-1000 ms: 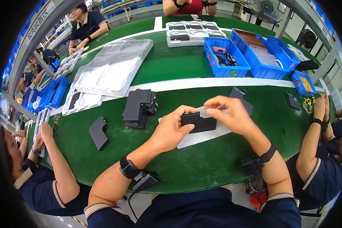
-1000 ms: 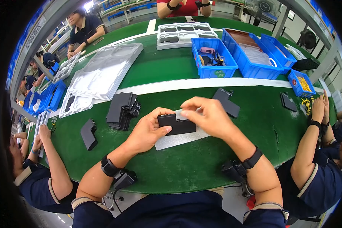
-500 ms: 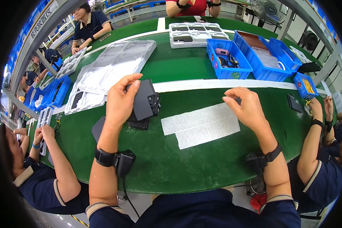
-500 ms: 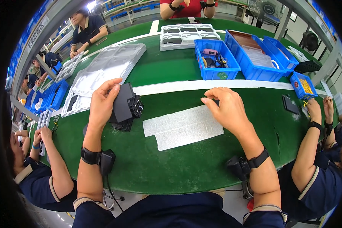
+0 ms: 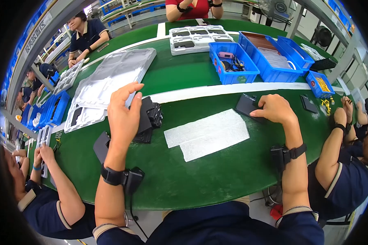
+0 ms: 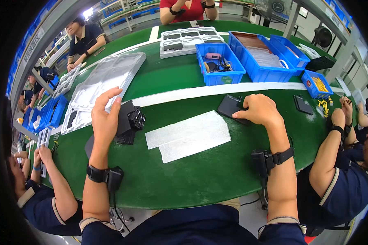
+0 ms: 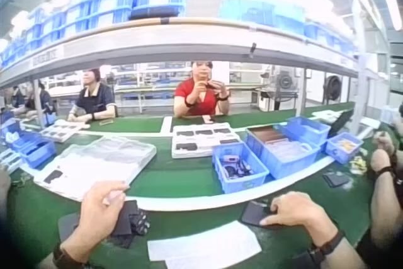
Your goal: Assembling small black plastic components at a factory assembly line table.
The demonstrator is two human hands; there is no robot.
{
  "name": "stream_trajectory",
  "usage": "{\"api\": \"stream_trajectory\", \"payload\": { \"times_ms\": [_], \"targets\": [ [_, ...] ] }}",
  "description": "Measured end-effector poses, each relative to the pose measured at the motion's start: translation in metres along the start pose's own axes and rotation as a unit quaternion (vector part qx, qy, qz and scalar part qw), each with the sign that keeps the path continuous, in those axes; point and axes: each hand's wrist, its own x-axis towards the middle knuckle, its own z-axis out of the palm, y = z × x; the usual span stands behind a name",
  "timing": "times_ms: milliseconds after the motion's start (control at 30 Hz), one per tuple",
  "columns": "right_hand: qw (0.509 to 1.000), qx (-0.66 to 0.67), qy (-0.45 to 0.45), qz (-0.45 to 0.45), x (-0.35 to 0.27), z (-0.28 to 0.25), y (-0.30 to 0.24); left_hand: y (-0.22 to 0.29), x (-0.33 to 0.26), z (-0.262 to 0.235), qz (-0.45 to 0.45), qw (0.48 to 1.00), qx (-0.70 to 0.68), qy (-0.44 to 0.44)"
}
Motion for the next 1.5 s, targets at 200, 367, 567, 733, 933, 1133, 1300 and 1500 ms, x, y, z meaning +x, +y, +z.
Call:
{"api": "stream_trajectory", "payload": {
  "times_ms": [200,367,567,733,933,1133,1300,1500],
  "targets": [
    [0.997,0.018,-0.048,-0.055,0.003,0.003,0.004,0.052,-0.032,0.028,0.102,0.975,-0.140,-0.141],
    [0.998,0.045,-0.024,-0.028,0.003,0.007,0.000,0.063,-0.060,0.046,0.036,0.937,-0.231,-0.261],
    [0.993,0.101,0.059,0.000,0.007,0.009,-0.003,0.060,-0.063,0.047,-0.055,0.907,-0.256,-0.331],
    [0.942,0.310,0.074,-0.107,0.001,0.014,-0.021,0.055,-0.067,0.055,-0.135,0.888,-0.301,-0.319],
    [0.883,0.365,-0.008,-0.294,-0.021,0.039,-0.074,0.052,-0.065,0.056,-0.290,0.807,-0.434,-0.276],
    [0.875,0.414,-0.005,-0.250,-0.028,0.043,-0.086,0.051,-0.067,0.056,-0.295,0.803,-0.436,-0.280],
    [0.851,0.388,0.096,-0.341,-0.033,0.043,-0.095,0.054,-0.068,0.056,-0.292,0.797,-0.457,-0.267],
    [0.846,0.189,0.245,-0.433,-0.034,0.041,-0.095,0.055,-0.063,0.055,-0.306,0.792,-0.467,-0.247]
  ]
}}
